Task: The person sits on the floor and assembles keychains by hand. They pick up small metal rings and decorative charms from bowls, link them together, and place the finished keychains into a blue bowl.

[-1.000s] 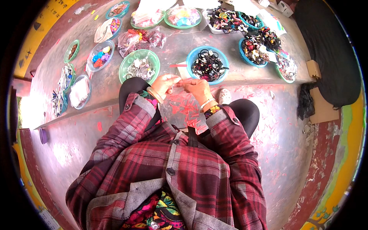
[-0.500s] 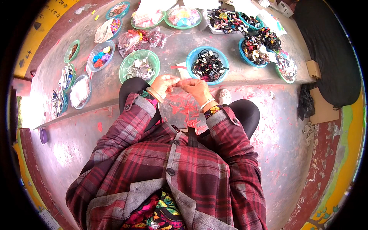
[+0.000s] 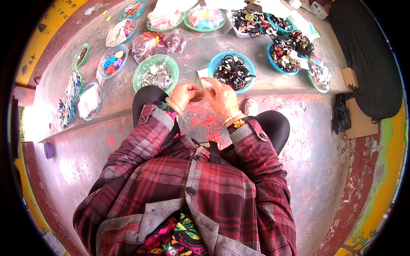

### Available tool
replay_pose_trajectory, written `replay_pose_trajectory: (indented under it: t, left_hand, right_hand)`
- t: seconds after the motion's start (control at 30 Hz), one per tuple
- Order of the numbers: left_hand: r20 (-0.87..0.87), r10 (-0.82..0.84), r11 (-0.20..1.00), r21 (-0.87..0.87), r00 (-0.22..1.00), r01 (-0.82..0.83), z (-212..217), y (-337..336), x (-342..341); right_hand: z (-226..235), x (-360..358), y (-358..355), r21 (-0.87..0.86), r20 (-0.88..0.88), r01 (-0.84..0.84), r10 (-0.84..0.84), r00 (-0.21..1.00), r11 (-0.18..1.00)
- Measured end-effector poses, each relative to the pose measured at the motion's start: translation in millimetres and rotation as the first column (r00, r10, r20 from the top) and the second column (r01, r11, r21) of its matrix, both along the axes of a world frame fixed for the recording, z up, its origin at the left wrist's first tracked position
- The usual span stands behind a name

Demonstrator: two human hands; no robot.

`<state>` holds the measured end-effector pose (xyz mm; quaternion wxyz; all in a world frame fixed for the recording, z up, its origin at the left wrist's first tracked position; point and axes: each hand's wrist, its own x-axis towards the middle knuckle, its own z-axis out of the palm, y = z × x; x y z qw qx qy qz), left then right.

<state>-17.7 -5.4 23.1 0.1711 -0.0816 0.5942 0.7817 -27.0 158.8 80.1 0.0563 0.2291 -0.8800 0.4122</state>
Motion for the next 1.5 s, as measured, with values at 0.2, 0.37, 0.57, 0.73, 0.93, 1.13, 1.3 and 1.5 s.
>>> replay_pose_trajectory:
  t: [0.2,0.37,0.57,0.73,0.93,1.13,1.3,1.5]
  left_hand:
    - [-0.208,-0.126,0.904,-0.426,0.97,0.026,-6,2,-1]
    - [-0.342,-0.198,0.816,-0.577,0.919,-0.039,-12,3,-1]
    - [-0.358,-0.175,0.859,-0.511,0.917,-0.035,-15,4,-1]
    - [-0.274,-0.161,0.935,-0.35,0.948,0.058,-23,4,-1]
    - [-0.211,-0.147,0.984,-0.129,0.966,0.121,-22,4,-2]
    - [-0.149,-0.13,0.974,-0.206,0.98,0.098,-36,0,-5]
    - [-0.261,-0.073,0.916,-0.399,0.963,-0.039,-61,-5,-11]
    - [-0.238,-0.011,0.874,-0.474,0.971,-0.106,-34,-1,-8]
  right_hand:
    - [-25,0,3,0.177,0.171,-0.014,-0.016,0.985,0.984]
    - [-26,-6,6,0.141,0.333,0.011,-0.058,0.941,0.99]
    - [-36,-1,9,0.184,0.331,-0.061,-0.003,0.944,0.981]
    - [-44,2,9,0.34,0.028,-0.019,0.01,1.0,0.94]
    - [-47,8,4,0.519,-0.149,-0.106,0.212,0.966,0.848]
    - [-44,11,-2,0.617,-0.252,-0.081,0.294,0.922,0.783]
    - [-40,11,-1,0.668,-0.234,-0.097,0.332,0.914,0.737]
    - [-30,2,7,0.438,-0.137,-0.088,0.163,0.977,0.895]
